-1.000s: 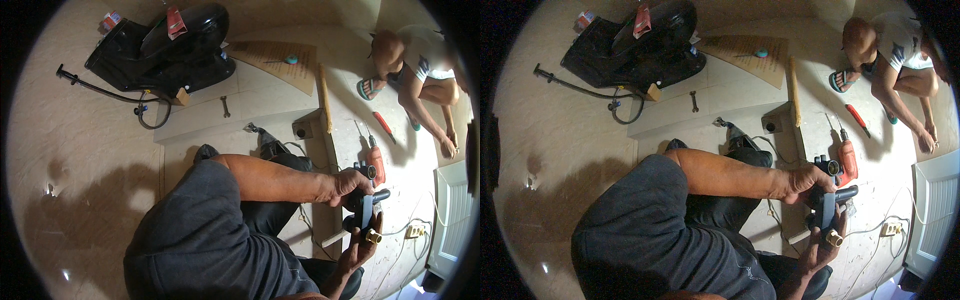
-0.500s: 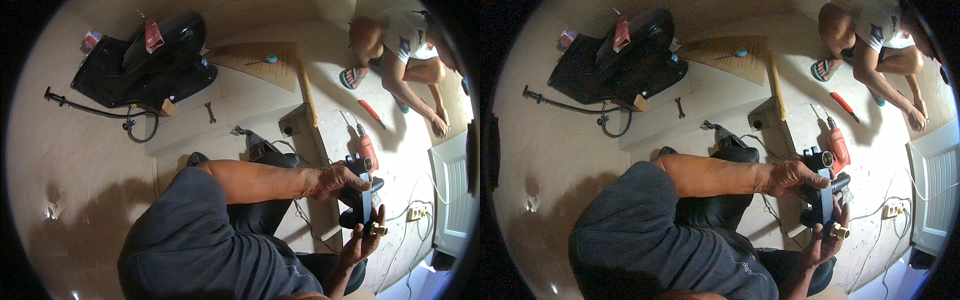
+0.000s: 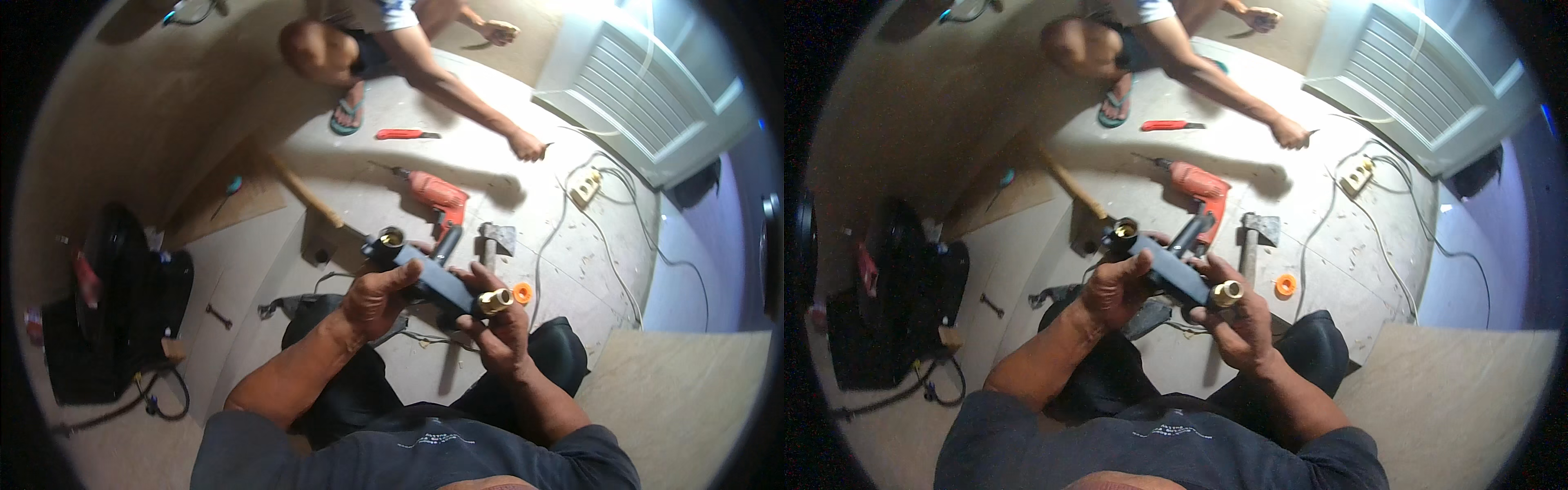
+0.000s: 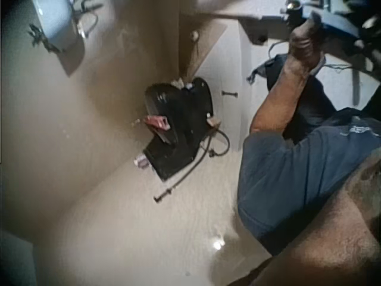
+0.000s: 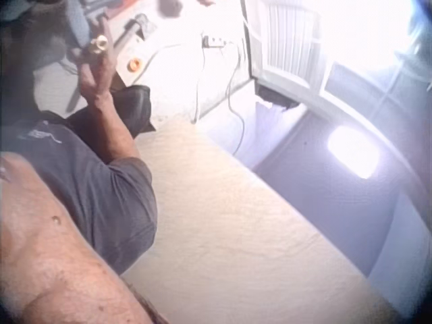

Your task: The person uses an electric drill to create a hole in a tiled wall, then clears debris from the hole with a small tool and inserts a metal pipe fitting.

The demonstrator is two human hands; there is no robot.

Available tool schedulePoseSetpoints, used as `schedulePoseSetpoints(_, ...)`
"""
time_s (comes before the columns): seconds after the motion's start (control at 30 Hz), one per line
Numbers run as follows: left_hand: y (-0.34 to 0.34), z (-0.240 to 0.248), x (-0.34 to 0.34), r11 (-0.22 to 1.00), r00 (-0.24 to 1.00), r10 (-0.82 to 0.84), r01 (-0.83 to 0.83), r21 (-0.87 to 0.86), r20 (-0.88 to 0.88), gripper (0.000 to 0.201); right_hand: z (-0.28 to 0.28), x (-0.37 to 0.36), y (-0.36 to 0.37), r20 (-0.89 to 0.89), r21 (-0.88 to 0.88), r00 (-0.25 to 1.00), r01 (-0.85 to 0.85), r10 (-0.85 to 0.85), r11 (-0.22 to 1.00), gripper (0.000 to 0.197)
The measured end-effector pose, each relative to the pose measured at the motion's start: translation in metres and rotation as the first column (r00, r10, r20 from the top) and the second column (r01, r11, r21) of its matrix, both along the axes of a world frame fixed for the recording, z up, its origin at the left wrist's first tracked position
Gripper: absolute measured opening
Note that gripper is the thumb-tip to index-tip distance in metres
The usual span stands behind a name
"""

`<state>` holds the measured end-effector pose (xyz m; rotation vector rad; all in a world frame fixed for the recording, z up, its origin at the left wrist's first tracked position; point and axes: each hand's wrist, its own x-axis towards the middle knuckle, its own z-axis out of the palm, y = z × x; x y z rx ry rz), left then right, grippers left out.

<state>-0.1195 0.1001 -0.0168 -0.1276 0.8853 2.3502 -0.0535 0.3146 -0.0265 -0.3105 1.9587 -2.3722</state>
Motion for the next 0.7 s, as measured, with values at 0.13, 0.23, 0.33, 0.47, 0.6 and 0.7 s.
schedulePoseSetpoints(0.13,0.0124,0.0020,-0.0016,0.997,0.998,-0.070,0.070,-0.028,-0.003,0.042,-0.0027,0.0033,0.0115,-0.021,0.038,1.000,0.017,-0.016,0.999,0.074)
schedulePoseSetpoints(0.23,0.0091,-0.0005,0.0009,0.999,1.000,-0.024,0.024,-0.047,0.004,0.045,-0.0023,0.0060,0.0087,-0.025,0.048,0.999,0.028,-0.027,0.998,0.073)
schedulePoseSetpoints(0.33,0.0059,0.0022,0.0008,0.998,0.999,-0.037,0.039,-0.045,0.034,0.046,-0.0040,0.0057,0.0073,-0.030,0.060,0.999,0.033,-0.031,0.998,0.072)
schedulePoseSetpoints(0.47,0.0028,-0.0031,-0.0008,0.997,0.998,-0.051,0.053,-0.063,0.029,0.047,-0.0006,0.0040,0.0067,-0.036,0.078,0.999,-0.002,0.005,0.997,0.071)
schedulePoseSetpoints(0.6,0.0063,-0.0026,-0.0020,0.996,0.999,-0.037,0.039,-0.082,0.021,0.048,-0.0013,0.0013,0.0067,-0.058,0.078,0.998,0.037,-0.032,0.996,0.072)
schedulePoseSetpoints(0.7,0.0090,0.0003,-0.0022,0.995,0.999,-0.032,0.036,-0.098,0.038,0.048,-0.0011,0.0000,0.0109,-0.078,0.113,0.996,0.040,-0.031,0.993,0.073)
